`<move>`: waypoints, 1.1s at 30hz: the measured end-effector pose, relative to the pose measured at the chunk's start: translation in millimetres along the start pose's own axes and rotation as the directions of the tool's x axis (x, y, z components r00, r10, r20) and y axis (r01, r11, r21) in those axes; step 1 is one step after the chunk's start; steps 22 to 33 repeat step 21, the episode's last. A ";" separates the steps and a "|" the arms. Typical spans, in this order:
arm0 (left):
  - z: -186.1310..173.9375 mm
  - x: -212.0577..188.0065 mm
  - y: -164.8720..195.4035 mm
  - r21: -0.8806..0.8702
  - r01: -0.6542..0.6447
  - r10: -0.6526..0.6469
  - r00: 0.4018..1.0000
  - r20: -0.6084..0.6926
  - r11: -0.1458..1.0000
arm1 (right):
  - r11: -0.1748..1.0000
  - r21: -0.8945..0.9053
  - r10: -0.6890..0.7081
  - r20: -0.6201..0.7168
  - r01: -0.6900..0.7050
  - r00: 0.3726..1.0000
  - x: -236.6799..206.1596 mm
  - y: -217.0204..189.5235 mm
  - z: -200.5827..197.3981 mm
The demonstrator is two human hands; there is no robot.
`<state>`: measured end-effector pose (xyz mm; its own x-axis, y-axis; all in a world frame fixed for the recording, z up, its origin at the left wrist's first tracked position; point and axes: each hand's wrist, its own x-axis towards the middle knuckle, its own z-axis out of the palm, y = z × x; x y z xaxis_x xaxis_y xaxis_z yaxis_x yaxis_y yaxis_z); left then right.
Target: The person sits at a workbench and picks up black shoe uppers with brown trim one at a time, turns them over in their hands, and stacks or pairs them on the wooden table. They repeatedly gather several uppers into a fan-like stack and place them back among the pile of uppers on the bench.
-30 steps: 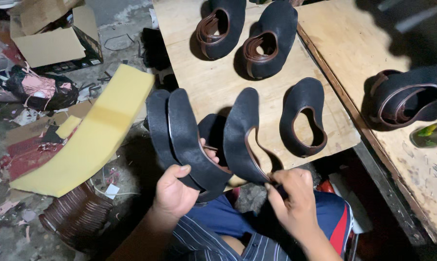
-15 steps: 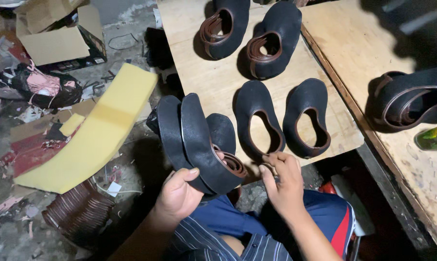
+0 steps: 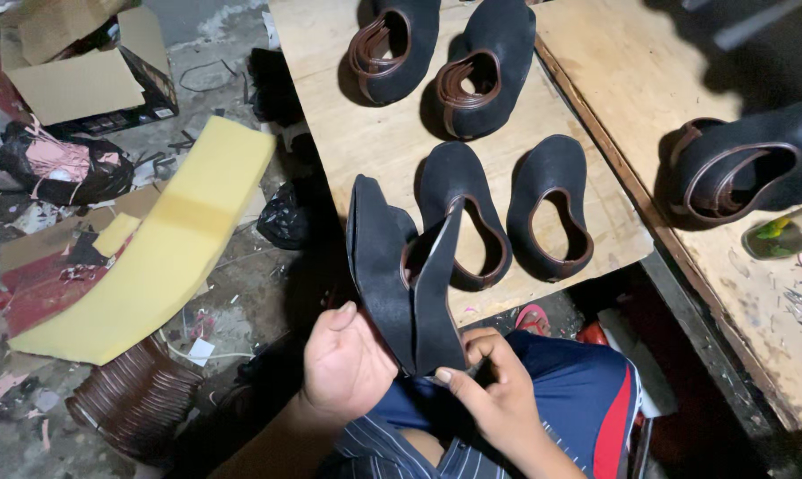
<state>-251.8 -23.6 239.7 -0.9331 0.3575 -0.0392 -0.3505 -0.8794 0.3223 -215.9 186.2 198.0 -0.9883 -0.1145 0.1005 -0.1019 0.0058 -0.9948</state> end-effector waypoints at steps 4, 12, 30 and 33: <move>-1.6 -0.3 3.0 0.092 0.012 -0.016 0.999 0.049 0.996 | 0.991 0.131 0.040 -0.004 -0.039 0.999 -4.2 11.1 -5.0; -1.3 2.6 -6.4 0.169 0.037 -0.031 0.999 -0.034 0.985 | 0.972 0.229 0.056 0.003 -0.055 0.998 -5.0 11.4 -7.0; -18.4 1.3 -11.4 0.159 0.029 -0.027 1.000 -0.016 0.987 | 0.992 0.012 0.127 0.042 -0.128 0.991 -8.5 5.3 -4.9; -18.4 1.3 -11.4 0.159 0.029 -0.027 1.000 -0.016 0.987 | 0.992 0.012 0.127 0.042 -0.128 0.991 -8.5 5.3 -4.9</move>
